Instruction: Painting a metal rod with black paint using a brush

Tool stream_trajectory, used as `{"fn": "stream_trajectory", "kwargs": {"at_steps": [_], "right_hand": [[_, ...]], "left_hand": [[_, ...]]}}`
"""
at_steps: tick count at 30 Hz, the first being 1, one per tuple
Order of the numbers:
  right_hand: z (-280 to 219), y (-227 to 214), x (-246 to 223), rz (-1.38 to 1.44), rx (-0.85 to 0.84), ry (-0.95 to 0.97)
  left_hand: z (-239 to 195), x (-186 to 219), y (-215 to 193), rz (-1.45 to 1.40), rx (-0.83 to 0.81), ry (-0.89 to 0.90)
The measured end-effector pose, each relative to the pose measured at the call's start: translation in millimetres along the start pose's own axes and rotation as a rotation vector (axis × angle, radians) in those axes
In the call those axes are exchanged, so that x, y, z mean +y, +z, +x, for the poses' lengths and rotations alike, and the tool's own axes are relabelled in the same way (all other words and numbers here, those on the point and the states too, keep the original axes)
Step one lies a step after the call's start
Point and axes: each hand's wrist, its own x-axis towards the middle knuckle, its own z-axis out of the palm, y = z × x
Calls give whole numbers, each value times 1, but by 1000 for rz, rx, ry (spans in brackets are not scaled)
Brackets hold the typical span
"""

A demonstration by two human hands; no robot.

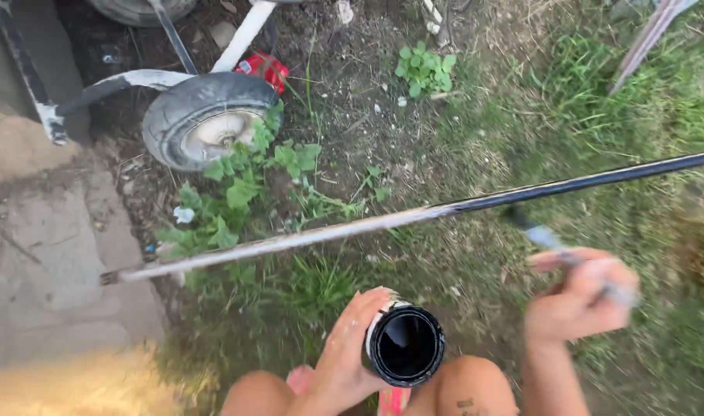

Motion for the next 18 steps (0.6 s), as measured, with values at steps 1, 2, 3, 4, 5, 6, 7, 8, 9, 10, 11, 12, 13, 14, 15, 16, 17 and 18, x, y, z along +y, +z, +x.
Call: {"fn": "stream_trajectory", "kwargs": {"at_steps": [1, 2, 3, 4, 5, 6, 7, 8, 9, 10, 11, 12, 13, 14, 15, 16, 17, 18], "right_hand": [[10, 4, 8, 40, 87, -95], [12, 4, 21, 47, 93, -108], [14, 3, 33, 59, 90, -95], [17, 1, 45, 76, 87, -84], [12, 2, 51, 88, 93, -98], [7, 1, 54, 120, 92, -74], [2, -1, 56, 151, 89, -50], [-6, -2, 55, 158, 110, -68], [-13, -4, 52, 221, 109, -17], [-18, -4, 48, 290, 97, 36], [-26, -9, 45, 303, 106, 19], [-34, -11, 42, 289, 25, 68], [-40, -13, 38, 274, -57, 116], [-50, -16, 41, 278, -57, 114], [-59, -18, 45, 273, -163, 123], [-70, -21, 48, 263, -266, 133], [-79, -21, 48, 263, -263, 132], [-88, -22, 47, 254, -362, 181]], "left_hand": [[0, -18, 0, 5, -69, 27], [0, -34, -2, 7, -65, 42], [-1, -49, -4, 6, -69, 48], [-2, -63, -4, 8, -71, 55], [-6, -78, -3, 13, -64, 73], [-10, -91, -4, 7, -92, 25], [-13, -101, -5, 2, -120, -23], [-14, -110, -4, 8, -127, 4], [-15, -117, -3, 0, -167, -155], [-16, -120, -2, -6, -197, -319], [-15, -122, 3, 2, -192, -297], [-13, -123, 7, 10, -168, -315], [-11, -123, 9, 18, -143, -333], [-10, -119, 13, 21, -140, -330], [-8, -116, 16, 62, -110, -296], [-7, -113, 20, 102, -84, -262], [-7, -110, 22, 104, -86, -260], [-5, -107, 25, 135, -64, -202]]}}
